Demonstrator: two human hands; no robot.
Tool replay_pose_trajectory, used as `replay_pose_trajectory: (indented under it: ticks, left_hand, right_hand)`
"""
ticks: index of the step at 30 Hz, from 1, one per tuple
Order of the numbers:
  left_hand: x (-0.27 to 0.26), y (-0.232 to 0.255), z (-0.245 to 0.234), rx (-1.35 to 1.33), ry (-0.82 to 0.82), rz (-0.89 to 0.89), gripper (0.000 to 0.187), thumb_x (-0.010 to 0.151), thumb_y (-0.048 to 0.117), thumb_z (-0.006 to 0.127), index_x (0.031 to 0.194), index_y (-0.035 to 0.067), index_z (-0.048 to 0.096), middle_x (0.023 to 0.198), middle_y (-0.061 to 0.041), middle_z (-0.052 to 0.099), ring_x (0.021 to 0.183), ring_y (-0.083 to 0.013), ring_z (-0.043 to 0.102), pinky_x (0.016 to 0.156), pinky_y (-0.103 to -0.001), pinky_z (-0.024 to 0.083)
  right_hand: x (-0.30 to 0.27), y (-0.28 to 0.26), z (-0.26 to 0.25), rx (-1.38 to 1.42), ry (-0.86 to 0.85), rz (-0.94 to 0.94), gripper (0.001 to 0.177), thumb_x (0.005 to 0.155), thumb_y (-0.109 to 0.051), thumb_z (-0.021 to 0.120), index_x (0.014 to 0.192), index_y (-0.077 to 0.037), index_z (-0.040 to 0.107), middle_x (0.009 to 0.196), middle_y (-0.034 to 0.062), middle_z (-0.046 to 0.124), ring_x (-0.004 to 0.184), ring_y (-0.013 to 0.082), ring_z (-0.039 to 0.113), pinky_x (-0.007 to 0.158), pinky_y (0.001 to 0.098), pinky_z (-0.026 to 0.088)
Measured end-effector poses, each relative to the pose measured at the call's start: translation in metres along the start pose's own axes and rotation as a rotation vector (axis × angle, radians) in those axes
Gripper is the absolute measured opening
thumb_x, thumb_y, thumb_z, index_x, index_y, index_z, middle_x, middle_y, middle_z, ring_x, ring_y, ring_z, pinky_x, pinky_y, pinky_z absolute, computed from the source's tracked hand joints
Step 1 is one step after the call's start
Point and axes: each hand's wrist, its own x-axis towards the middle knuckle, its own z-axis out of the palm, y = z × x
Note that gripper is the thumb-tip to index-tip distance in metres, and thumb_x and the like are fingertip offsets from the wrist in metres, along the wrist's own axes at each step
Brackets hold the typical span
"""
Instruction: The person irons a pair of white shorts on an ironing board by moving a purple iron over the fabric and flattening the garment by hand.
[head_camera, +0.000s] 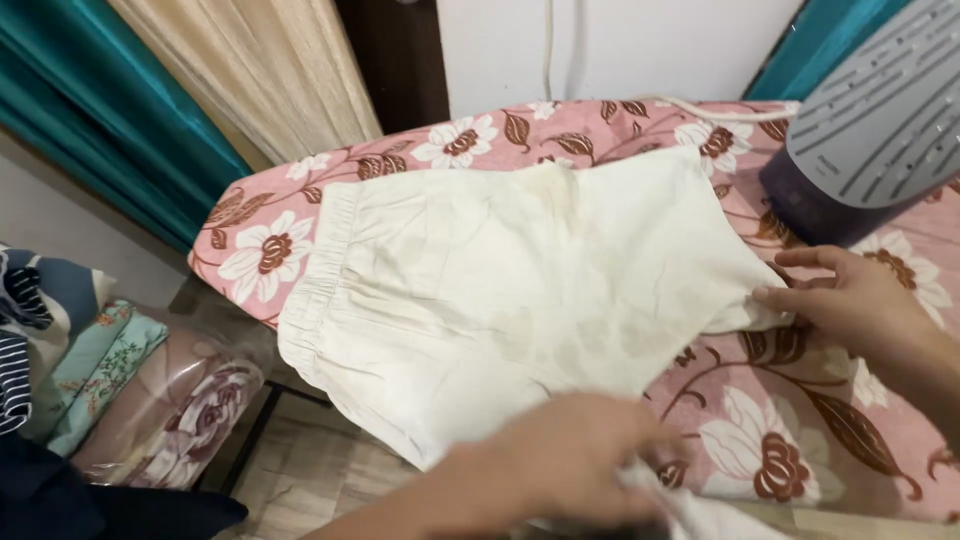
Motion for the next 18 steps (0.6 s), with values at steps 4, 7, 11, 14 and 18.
replay_pose_trajectory:
  ticks: [4,7,11,14,18]
  left_hand:
    - [-0.002,-0.040,-0.045,-0.175,0.532,-0.472,0.036,0.087,0.023,0.070,0.121,0.010,0.070,0.113,-0.007,0.076,0.084,-0.0211,0.074,0.076,-0.036,0.061]
    - [-0.042,-0.070,-0.079,0.515,0.653,-0.587,0.060,0.086,0.034,0.070,0.140,0.011,0.056,0.136,-0.013,0.062,0.127,-0.0369,0.056,0.110,-0.049,0.042]
    - [-0.052,-0.076,-0.074,0.619,0.330,-0.889,0.081,0.092,0.051,0.059,0.159,0.019,0.028,0.167,-0.014,0.020,0.150,-0.0481,0.013,0.114,-0.068,0.016]
    - [-0.038,-0.064,-0.076,0.527,0.236,-1.056,0.083,0.093,0.054,0.053,0.161,0.024,0.017,0.169,-0.008,0.007,0.154,-0.0441,0.003,0.119,-0.068,0.012]
    - [0.004,-0.043,-0.053,0.534,0.150,-0.860,0.090,0.087,0.058,0.058,0.162,0.032,0.017,0.172,-0.013,-0.003,0.155,-0.0440,-0.009,0.111,-0.074,-0.003]
  right_hand:
    - [-0.003,0.023,-0.019,-0.095,-0.007,0.099,0.063,0.082,-0.012,0.085,0.142,-0.008,0.064,0.096,0.0154,0.076,0.077,0.0234,0.071,0.066,0.0338,0.053]
    - [-0.003,0.051,-0.013,0.036,0.014,0.096,0.056,0.088,-0.004,0.083,0.141,-0.003,0.066,0.091,0.0194,0.074,0.072,0.0256,0.069,0.060,0.0339,0.050]
    - [0.009,0.068,-0.017,0.221,0.009,0.195,0.046,0.095,-0.005,0.075,0.138,-0.001,0.061,0.086,0.0196,0.069,0.072,0.0306,0.075,0.056,0.0369,0.047]
    - [0.011,0.062,-0.017,0.354,-0.015,0.311,0.042,0.095,-0.005,0.068,0.135,-0.002,0.057,0.093,0.0187,0.066,0.079,0.0278,0.069,0.069,0.0352,0.059]
    - [0.006,0.053,-0.033,0.376,-0.146,0.399,0.036,0.101,-0.005,0.059,0.137,-0.008,0.061,0.108,0.0189,0.071,0.090,0.0273,0.072,0.070,0.0382,0.058]
